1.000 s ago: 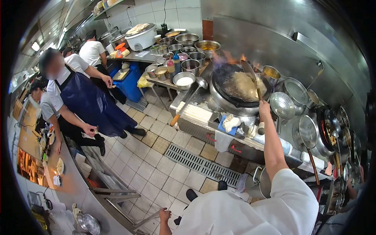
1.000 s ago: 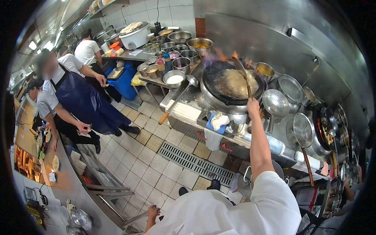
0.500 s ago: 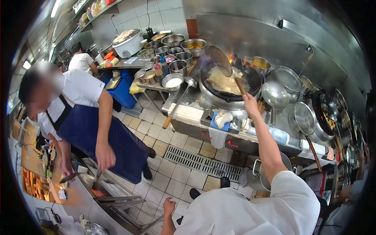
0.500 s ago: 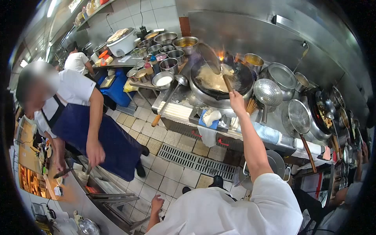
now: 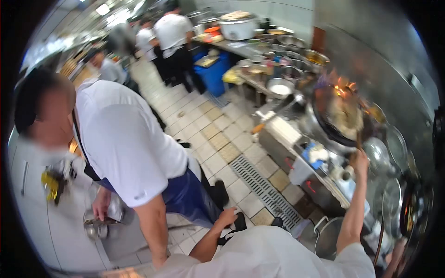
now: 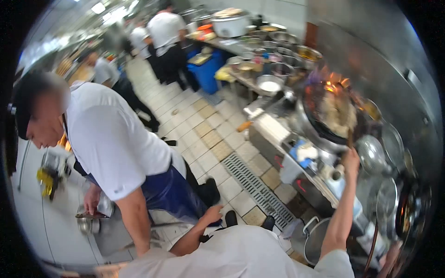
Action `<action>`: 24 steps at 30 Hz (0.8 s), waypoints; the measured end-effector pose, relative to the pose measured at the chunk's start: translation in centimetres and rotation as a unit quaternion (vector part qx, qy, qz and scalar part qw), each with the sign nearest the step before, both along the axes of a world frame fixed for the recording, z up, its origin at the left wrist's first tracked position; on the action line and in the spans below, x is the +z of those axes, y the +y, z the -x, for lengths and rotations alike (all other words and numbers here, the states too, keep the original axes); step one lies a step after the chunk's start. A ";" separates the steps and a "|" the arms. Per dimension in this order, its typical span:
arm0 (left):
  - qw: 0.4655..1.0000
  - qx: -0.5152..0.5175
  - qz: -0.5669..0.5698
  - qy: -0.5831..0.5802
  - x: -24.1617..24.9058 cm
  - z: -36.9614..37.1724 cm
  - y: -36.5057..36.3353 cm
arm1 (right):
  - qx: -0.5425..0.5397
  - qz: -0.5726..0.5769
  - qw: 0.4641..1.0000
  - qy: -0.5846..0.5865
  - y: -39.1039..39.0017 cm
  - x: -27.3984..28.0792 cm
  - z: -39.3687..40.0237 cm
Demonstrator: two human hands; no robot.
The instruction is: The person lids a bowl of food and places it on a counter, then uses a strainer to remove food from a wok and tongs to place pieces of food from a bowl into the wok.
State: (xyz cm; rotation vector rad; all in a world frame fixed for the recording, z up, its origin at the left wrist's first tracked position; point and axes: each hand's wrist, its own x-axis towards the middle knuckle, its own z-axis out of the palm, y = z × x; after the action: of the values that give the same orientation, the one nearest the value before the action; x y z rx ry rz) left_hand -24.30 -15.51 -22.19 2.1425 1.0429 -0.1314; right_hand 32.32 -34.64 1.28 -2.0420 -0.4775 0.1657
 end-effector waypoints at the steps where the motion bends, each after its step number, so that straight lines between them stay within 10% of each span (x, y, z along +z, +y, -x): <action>1: 0.999 0.026 0.028 0.005 3.8 -1.5 -0.2 | -0.012 -0.032 0.999 0.034 0.5 3.8 3.9; 6: 0.996 0.064 0.022 -0.054 3.8 -4.1 -0.6 | -0.052 0.013 0.984 -0.168 -1.3 -4.3 1.1; 8: 0.996 0.074 0.021 -0.042 3.8 -4.3 -0.9 | 0.101 -0.112 0.987 0.052 -1.5 -8.3 -7.3; 10: 0.995 0.090 0.017 -0.036 4.2 -3.8 -0.8 | -0.047 -0.083 0.989 0.113 1.6 0.0 -2.8; 12: 0.993 0.113 0.034 -0.020 4.4 -3.1 -0.9 | -0.048 0.012 0.980 -0.195 1.9 -3.7 -5.8; 14: 0.989 0.141 0.026 -0.035 4.1 -1.9 -1.2 | -0.107 -0.094 0.987 -0.080 3.1 -8.7 -7.9; 16: 0.986 0.160 0.018 -0.045 3.6 0.1 -1.8 | -0.047 -0.217 0.919 0.325 2.5 -3.6 -3.1; 20: 0.976 0.217 0.011 0.018 3.0 3.6 -2.5 | -0.028 -0.289 0.882 0.371 1.8 -3.0 -2.5; 24: 0.971 0.211 0.068 0.091 0.4 7.3 -3.7 | -0.070 -0.210 0.965 0.143 3.5 -2.6 0.5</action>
State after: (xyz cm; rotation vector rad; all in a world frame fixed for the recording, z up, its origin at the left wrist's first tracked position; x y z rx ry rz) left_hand -31.61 -19.19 -21.74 1.7669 1.5270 -0.1917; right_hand 31.84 -31.15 -1.33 -1.5950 -0.1659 0.2470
